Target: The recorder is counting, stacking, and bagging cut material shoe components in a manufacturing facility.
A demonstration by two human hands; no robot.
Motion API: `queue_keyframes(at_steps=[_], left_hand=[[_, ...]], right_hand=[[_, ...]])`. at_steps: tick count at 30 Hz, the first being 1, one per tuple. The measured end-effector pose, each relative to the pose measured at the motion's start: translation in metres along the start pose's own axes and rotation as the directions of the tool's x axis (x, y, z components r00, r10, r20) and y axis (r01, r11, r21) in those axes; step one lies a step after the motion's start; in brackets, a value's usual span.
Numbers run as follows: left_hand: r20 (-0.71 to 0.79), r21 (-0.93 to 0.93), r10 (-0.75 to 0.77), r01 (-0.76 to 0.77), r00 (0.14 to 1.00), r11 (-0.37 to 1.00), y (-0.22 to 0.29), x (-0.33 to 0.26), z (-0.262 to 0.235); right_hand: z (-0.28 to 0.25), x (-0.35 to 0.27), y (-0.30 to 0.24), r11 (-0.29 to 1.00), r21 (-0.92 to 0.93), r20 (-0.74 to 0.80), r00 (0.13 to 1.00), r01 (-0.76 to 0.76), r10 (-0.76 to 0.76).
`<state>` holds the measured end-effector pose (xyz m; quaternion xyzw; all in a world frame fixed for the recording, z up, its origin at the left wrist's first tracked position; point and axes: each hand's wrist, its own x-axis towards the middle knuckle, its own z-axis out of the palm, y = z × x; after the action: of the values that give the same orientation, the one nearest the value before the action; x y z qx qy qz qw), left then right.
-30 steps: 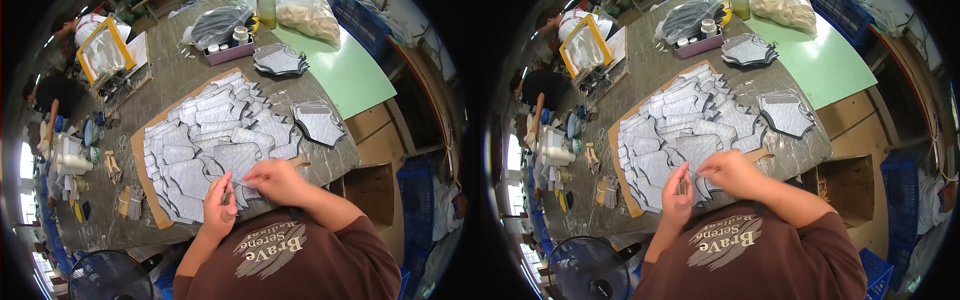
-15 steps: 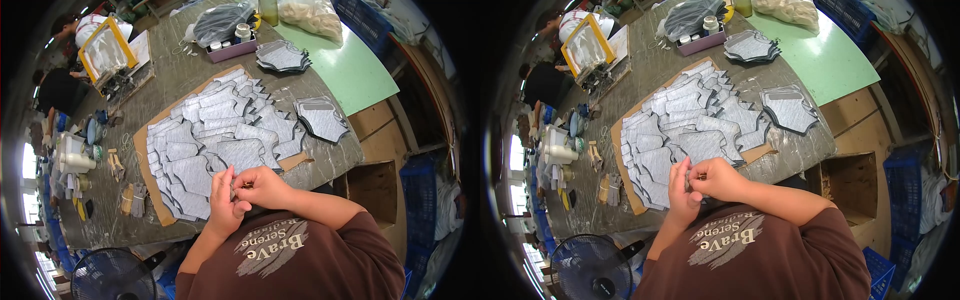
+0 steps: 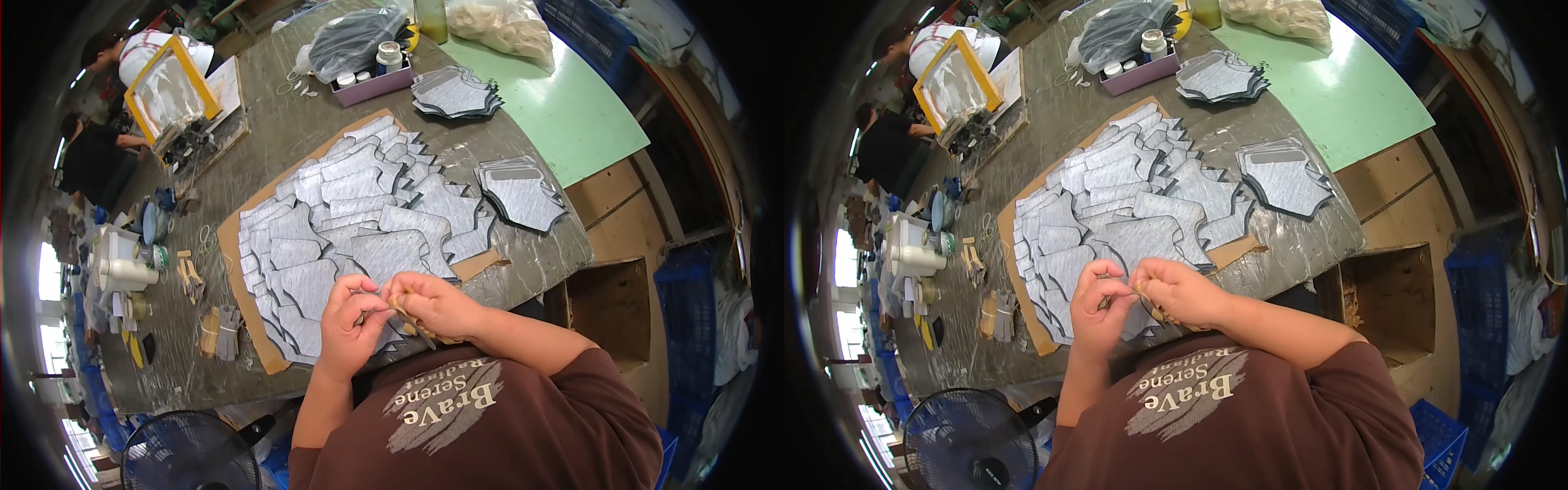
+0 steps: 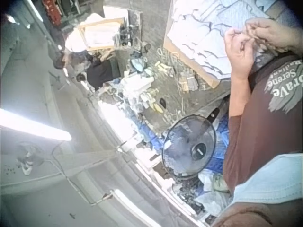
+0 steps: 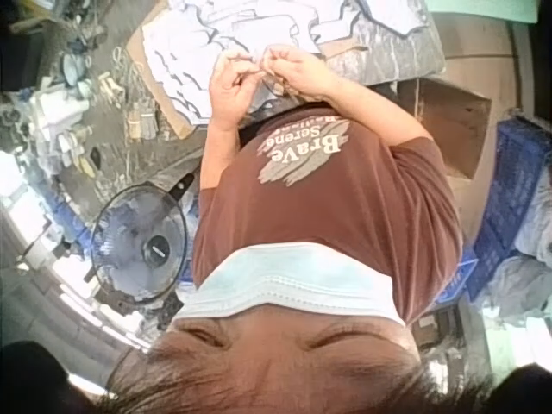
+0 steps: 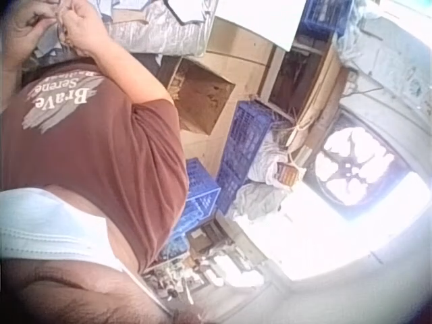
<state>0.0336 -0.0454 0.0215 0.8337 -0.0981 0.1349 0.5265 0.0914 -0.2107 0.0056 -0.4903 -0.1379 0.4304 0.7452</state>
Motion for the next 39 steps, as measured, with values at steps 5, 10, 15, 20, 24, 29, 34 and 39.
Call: queue_keyframes(at_steps=[5,10,15,20,24,29,34,39], left_hand=[[-0.032,-0.334,-0.307,0.279,0.951,0.900,-0.025,0.012,-0.007],[0.103,-0.528,-0.602,0.557,0.791,0.641,-0.024,-0.001,0.013],[-0.036,-0.711,-0.708,0.479,0.706,0.514,-0.015,-0.025,0.028],[0.001,-0.378,-0.575,0.533,0.818,0.757,-0.009,0.003,0.003],[0.029,-0.122,-0.504,0.504,0.863,0.855,-0.010,0.025,-0.001],[0.099,-0.133,-0.571,0.580,0.815,0.804,-0.020,0.036,0.002],[0.081,-0.114,-0.591,0.596,0.803,0.795,-0.023,0.037,0.005],[0.065,-0.101,-0.598,0.602,0.798,0.792,-0.022,0.039,0.007]], right_hand=[[-0.033,0.005,-0.023,0.862,0.394,-0.509,0.857,0.317,-0.083],[-0.060,-0.008,-0.013,0.733,-0.661,-0.509,0.621,0.162,-0.596],[-0.037,-0.028,0.019,0.216,-0.963,-0.038,0.709,0.162,-0.704],[-0.036,-0.033,0.047,-0.137,-0.976,0.217,0.760,0.169,-0.613],[-0.035,-0.035,0.048,-0.158,-0.971,0.237,0.781,0.177,-0.579],[-0.035,-0.036,0.049,-0.153,-0.973,0.232,0.779,0.176,-0.582],[-0.034,-0.037,0.047,-0.138,-0.978,0.208,0.810,0.158,-0.548],[-0.034,-0.037,0.045,-0.158,-0.976,0.214,0.784,0.149,-0.583]])
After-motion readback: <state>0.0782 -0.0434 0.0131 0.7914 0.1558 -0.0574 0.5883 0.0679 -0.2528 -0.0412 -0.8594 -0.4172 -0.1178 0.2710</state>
